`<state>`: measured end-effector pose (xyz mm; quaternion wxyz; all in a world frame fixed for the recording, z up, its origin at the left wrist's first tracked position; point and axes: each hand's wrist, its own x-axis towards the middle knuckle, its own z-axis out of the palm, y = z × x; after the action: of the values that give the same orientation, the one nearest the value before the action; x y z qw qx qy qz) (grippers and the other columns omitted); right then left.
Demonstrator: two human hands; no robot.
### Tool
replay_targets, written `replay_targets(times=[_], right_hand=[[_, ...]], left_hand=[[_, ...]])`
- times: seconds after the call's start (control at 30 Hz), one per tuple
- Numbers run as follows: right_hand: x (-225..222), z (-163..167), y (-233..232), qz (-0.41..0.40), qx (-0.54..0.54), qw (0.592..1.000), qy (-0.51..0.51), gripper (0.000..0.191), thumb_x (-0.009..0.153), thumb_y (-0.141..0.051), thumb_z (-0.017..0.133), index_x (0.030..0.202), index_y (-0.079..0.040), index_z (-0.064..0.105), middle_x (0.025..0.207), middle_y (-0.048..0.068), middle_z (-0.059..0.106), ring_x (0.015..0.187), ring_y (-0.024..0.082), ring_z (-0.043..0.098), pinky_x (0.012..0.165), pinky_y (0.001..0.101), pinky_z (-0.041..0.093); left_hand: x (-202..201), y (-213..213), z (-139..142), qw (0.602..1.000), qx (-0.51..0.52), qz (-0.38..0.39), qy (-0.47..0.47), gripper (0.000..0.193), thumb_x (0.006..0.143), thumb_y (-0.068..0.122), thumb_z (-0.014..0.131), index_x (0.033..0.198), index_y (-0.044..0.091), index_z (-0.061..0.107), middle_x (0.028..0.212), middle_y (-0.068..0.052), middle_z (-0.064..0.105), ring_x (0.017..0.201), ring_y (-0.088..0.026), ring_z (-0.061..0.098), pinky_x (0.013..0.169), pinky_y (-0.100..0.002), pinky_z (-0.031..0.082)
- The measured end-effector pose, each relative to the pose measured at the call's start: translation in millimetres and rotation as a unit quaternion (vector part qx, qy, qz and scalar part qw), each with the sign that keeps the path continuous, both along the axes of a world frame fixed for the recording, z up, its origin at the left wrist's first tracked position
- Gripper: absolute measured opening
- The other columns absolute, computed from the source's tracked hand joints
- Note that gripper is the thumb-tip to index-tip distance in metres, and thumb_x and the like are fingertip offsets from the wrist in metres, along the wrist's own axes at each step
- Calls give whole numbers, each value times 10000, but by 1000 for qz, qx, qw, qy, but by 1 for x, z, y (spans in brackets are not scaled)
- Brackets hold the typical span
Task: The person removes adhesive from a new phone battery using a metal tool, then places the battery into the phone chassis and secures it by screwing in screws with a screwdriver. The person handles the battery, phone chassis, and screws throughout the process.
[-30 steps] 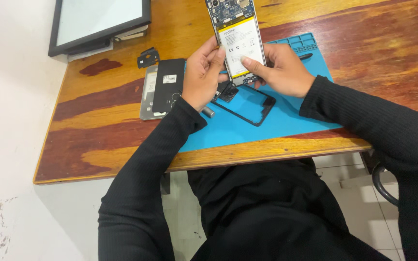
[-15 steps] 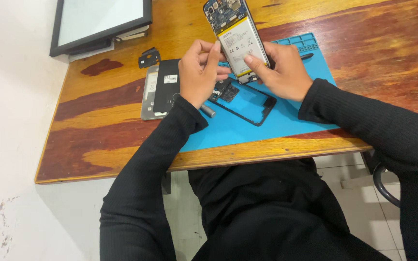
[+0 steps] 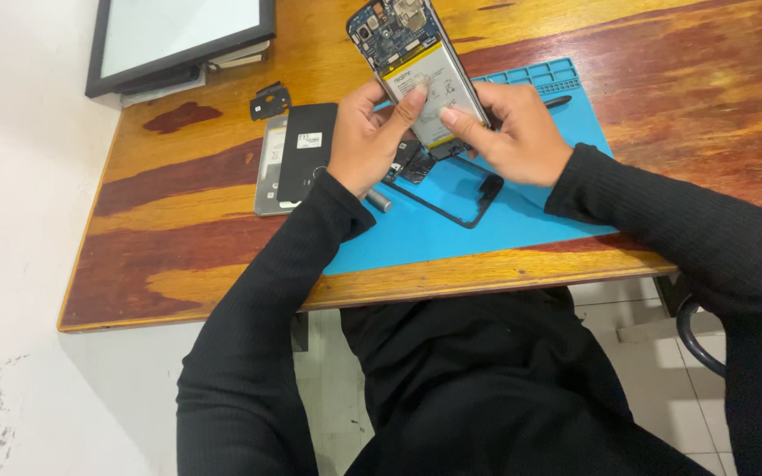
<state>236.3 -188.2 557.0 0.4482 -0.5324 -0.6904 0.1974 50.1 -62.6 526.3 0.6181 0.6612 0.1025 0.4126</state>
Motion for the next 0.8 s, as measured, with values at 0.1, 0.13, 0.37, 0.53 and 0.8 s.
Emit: replay_targets(times=[0.1,0.13,0.37,0.53,0.8], right_hand=[[1,-1,3,27,-7,999,47,378,1079,-329,598,1251,-1,670,964,55,744,783,83,687,628,253,590],[0,-2,4,50,-26,995,77,375,1079,-330,586,1254,-5,656,989,50,740,803,79,686,634,253,592],[-19,-16,1,150,-147,949,235,351,1062,-329,548,1219,-26,632,951,23,720,744,79,643,618,262,556],[-11,-5,-3,120,-47,992,-1,294,1019,-286,670,1063,4,697,851,70,677,792,140,605,728,324,510],[-5,16,0,87,31,947,-307,445,775,-457,837,922,-45,757,887,79,704,899,276,558,806,434,468]], left_hand=[[-3,0,-2,1000,6,13,-1,302,997,240,712,1180,1,683,1085,-90,761,939,-132,746,803,-315,648],[-3,0,-1,1000,9,3,-19,298,1018,207,719,1214,-15,681,1130,-114,751,988,-148,735,860,-324,633],[-8,-7,16,971,-121,-197,-58,523,1007,138,637,1474,3,445,1402,-161,623,1302,-258,646,1120,-418,554],[-15,-10,27,924,-201,-306,-116,518,1028,144,522,1516,-9,439,1318,-166,632,1315,-326,616,1179,-479,493],[-22,8,27,909,-248,-265,-202,624,889,37,473,1502,-28,376,1146,-117,541,1105,-262,588,1192,-467,452]])
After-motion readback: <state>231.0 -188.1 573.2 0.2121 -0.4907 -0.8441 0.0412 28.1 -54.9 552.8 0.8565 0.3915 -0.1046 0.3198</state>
